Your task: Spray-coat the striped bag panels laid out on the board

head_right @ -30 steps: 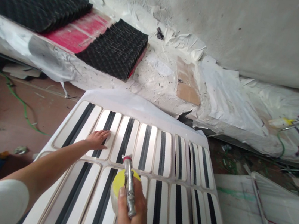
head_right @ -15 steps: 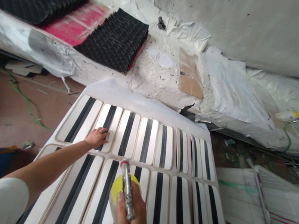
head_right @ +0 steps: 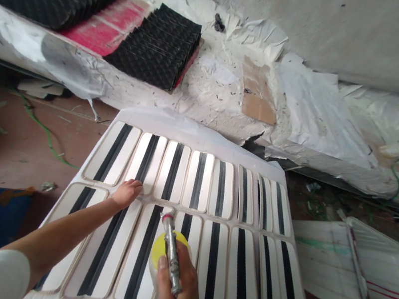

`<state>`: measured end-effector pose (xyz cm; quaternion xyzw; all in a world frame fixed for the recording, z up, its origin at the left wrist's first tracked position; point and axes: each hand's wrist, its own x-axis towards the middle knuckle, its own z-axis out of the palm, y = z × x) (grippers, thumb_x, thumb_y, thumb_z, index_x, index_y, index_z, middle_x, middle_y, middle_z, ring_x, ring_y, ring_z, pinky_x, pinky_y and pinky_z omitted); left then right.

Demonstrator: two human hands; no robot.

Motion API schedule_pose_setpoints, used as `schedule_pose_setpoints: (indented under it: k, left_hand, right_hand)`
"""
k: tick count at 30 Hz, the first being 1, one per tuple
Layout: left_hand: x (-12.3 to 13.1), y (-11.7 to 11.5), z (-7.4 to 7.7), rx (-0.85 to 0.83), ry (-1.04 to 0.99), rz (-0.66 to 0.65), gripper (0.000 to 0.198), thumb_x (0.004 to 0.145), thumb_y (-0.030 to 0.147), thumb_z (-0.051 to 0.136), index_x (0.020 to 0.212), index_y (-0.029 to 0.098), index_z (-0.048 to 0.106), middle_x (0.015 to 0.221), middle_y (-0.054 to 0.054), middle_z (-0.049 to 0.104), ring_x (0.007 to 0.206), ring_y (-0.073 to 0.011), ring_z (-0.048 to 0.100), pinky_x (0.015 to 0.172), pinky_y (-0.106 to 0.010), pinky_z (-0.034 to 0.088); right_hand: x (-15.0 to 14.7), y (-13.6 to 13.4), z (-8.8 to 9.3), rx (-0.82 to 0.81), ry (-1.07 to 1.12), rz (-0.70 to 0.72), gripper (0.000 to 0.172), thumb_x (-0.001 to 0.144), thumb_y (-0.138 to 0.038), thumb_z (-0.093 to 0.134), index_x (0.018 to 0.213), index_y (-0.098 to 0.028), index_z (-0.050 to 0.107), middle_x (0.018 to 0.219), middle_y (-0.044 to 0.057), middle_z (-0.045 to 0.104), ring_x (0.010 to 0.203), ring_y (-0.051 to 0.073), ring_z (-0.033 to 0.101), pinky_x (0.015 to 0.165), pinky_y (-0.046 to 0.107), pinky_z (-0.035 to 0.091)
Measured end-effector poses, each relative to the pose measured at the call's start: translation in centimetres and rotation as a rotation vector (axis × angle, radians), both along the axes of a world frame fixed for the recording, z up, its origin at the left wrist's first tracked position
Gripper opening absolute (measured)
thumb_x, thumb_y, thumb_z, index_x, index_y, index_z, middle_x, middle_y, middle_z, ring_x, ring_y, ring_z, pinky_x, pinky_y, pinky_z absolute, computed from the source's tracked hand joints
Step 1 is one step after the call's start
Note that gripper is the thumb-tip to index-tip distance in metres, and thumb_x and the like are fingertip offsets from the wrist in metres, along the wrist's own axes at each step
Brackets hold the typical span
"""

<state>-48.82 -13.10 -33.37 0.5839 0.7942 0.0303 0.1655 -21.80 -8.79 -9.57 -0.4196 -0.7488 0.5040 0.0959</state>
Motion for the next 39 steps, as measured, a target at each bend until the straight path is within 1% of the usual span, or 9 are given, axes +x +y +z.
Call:
schedule_pose_setpoints:
  k: [3, 6, 9, 11, 13, 16, 21, 27, 39]
  left_hand:
    - [1.1, -0.8, 0.3, 0.012, -0.045, 0.017, 0.03, 0.09, 0.017, 0.038, 0.097, 0.017, 0.068, 0.111, -0.01, 0.062, 0.101, -0.0228, 0.053, 0.087, -0.037, 0.045]
    - [2.0, -1.8, 0.5, 0.063, -0.087, 0.047, 0.032, 0.091, 0.036, 0.043, 0.107, 0.019, 0.067, 0.123, -0.008, 0.059, 0.117, -0.0231, 0.049, 0.1, -0.037, 0.041]
    - [2.7, -2.6, 0.8, -0.003, -0.094, 0.051, 0.061, 0.08, 0.058, 0.055, 0.128, 0.021, 0.056, 0.141, -0.009, 0.047, 0.133, -0.0262, 0.036, 0.112, -0.041, 0.029]
    - [3.2, -3.0, 1.1, -0.091, -0.087, 0.041, 0.08, 0.072, 0.063, 0.06, 0.137, 0.018, 0.046, 0.148, -0.01, 0.037, 0.138, -0.0283, 0.028, 0.115, -0.043, 0.022]
    - [3.7, -3.2, 1.2, -0.151, -0.067, 0.035, 0.09, 0.069, 0.063, 0.063, 0.142, 0.015, 0.039, 0.152, -0.012, 0.029, 0.14, -0.0298, 0.023, 0.116, -0.046, 0.018]
    - [4.3, -3.5, 1.0, -0.166, -0.026, 0.04, 0.093, 0.07, 0.06, 0.063, 0.145, 0.013, 0.034, 0.154, -0.012, 0.023, 0.141, -0.0298, 0.021, 0.116, -0.046, 0.015]
    - [4.6, -3.7, 0.3, -0.164, -0.003, 0.057, 0.093, 0.072, 0.06, 0.061, 0.146, 0.014, 0.03, 0.155, -0.01, 0.019, 0.142, -0.0286, 0.018, 0.116, -0.045, 0.013]
    - [4.5, -3.7, 0.3, -0.173, -0.02, 0.061, 0.096, 0.071, 0.061, 0.061, 0.147, 0.012, 0.027, 0.155, -0.011, 0.019, 0.142, -0.0299, 0.016, 0.116, -0.046, 0.011]
    - [4.5, -3.8, -0.1, -0.142, -0.038, 0.066, 0.094, 0.071, 0.056, 0.061, 0.148, 0.015, 0.027, 0.155, -0.011, 0.019, 0.142, -0.0304, 0.018, 0.115, -0.049, 0.011]
  right_hand:
    - [0.9, -0.4, -0.3, -0.022, -0.01, 0.025, 0.03, 0.094, -0.035, 0.044, 0.117, -0.018, 0.054, 0.107, 0.009, 0.064, 0.099, 0.016, 0.063, 0.082, 0.019, 0.052]
    - [2.0, -1.0, -0.6, -0.034, -0.025, 0.035, 0.03, 0.095, -0.035, 0.044, 0.119, -0.02, 0.052, 0.109, 0.008, 0.063, 0.101, 0.016, 0.062, 0.085, 0.019, 0.051]
    - [2.8, -1.5, -0.8, -0.057, -0.032, 0.053, 0.03, 0.095, -0.035, 0.043, 0.12, -0.02, 0.051, 0.111, 0.008, 0.062, 0.101, 0.015, 0.062, 0.087, 0.02, 0.051]
    - [3.3, -1.9, -0.9, -0.056, -0.036, 0.06, 0.03, 0.095, -0.035, 0.043, 0.12, -0.02, 0.051, 0.112, 0.008, 0.062, 0.101, 0.015, 0.062, 0.088, 0.02, 0.05]
    - [3.8, -2.4, -1.0, -0.044, -0.042, 0.062, 0.03, 0.095, -0.034, 0.043, 0.12, -0.02, 0.051, 0.113, 0.008, 0.062, 0.102, 0.015, 0.062, 0.088, 0.02, 0.05]
    - [4.6, -3.0, -1.1, -0.03, -0.049, 0.072, 0.029, 0.095, -0.033, 0.044, 0.12, -0.02, 0.051, 0.112, 0.008, 0.062, 0.104, 0.016, 0.061, 0.089, 0.02, 0.05]
    - [5.4, -3.8, -0.9, 0.012, -0.053, 0.09, 0.027, 0.093, -0.031, 0.046, 0.118, -0.02, 0.052, 0.11, 0.007, 0.063, 0.102, 0.015, 0.062, 0.09, 0.02, 0.05]
    - [6.5, -4.2, -0.5, -0.023, -0.068, 0.08, 0.03, 0.094, -0.032, 0.043, 0.12, -0.02, 0.052, 0.112, 0.008, 0.063, 0.103, 0.016, 0.062, 0.088, 0.023, 0.051]
    - [9.8, -4.7, -1.4, -0.012, -0.093, -0.13, 0.037, 0.093, -0.034, 0.049, 0.126, -0.018, 0.051, 0.119, 0.009, 0.062, 0.109, 0.018, 0.06, 0.089, 0.02, 0.05]
